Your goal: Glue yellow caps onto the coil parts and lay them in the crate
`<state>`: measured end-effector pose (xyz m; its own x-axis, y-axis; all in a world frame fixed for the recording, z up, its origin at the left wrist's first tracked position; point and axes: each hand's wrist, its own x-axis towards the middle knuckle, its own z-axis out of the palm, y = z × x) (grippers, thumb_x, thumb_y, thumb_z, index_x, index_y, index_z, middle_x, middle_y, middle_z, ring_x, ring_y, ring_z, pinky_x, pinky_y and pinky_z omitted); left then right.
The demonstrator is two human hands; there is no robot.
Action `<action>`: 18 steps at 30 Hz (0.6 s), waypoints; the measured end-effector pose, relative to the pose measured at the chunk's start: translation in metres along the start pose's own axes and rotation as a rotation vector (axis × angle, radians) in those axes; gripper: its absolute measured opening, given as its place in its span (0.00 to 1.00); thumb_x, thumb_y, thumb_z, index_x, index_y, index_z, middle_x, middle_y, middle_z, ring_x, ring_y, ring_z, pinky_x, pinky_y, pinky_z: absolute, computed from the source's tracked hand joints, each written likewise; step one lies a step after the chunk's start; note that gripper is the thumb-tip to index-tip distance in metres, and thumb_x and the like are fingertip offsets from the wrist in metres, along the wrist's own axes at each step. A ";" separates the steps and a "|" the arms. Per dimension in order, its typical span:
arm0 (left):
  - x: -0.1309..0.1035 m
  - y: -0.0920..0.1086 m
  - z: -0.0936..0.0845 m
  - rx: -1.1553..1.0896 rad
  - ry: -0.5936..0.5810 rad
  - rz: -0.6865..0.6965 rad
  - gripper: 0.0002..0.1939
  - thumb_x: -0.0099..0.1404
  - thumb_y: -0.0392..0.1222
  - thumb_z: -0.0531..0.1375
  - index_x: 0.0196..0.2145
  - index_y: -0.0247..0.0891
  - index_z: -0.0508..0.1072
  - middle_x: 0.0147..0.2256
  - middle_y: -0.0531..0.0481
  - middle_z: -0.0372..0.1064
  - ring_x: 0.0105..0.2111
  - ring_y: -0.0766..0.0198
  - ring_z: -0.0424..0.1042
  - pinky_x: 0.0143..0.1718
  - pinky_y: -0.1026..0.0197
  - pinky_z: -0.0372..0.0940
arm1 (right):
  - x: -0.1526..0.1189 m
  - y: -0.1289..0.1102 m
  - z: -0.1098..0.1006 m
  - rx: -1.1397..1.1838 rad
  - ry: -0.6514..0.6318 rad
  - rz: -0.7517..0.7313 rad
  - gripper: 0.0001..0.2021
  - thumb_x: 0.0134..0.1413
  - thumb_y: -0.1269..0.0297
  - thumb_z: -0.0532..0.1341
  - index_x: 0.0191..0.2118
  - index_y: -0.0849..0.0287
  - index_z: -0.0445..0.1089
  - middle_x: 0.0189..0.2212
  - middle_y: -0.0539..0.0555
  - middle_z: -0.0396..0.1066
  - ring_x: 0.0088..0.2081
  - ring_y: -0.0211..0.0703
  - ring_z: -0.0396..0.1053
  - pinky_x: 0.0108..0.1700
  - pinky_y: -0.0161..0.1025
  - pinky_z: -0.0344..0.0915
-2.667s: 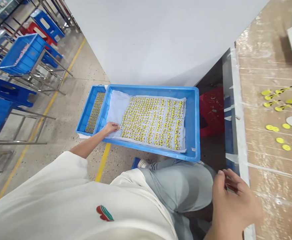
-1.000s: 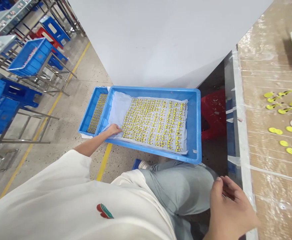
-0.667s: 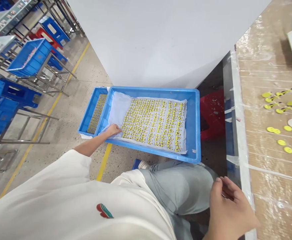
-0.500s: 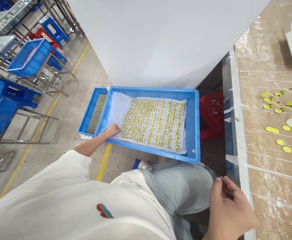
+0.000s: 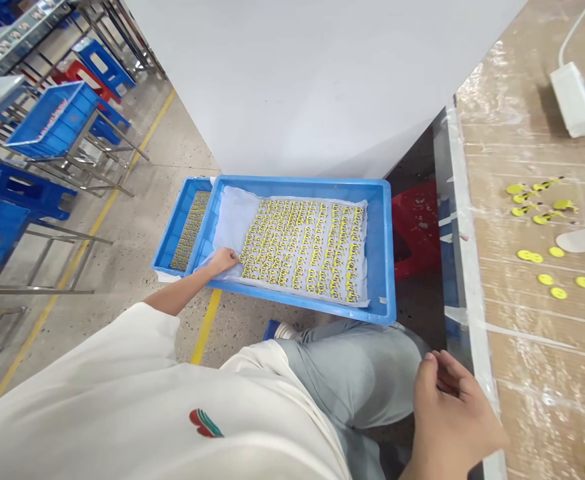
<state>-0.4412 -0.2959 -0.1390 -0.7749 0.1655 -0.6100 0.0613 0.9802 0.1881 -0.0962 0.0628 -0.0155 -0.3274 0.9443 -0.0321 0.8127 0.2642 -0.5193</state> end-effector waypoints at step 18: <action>-0.010 0.006 -0.004 -0.057 0.070 -0.015 0.18 0.66 0.47 0.57 0.50 0.36 0.68 0.50 0.43 0.67 0.46 0.58 0.69 0.46 0.50 0.68 | -0.002 -0.006 -0.010 -0.027 -0.036 0.025 0.14 0.50 0.48 0.57 0.42 0.42 0.72 0.31 0.58 0.75 0.38 0.57 0.75 0.44 0.50 0.70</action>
<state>-0.4355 -0.2925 -0.1292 -0.8179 0.1407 -0.5579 0.0150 0.9745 0.2238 -0.0955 0.0608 -0.0043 -0.3235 0.9432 -0.0757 0.8335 0.2461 -0.4947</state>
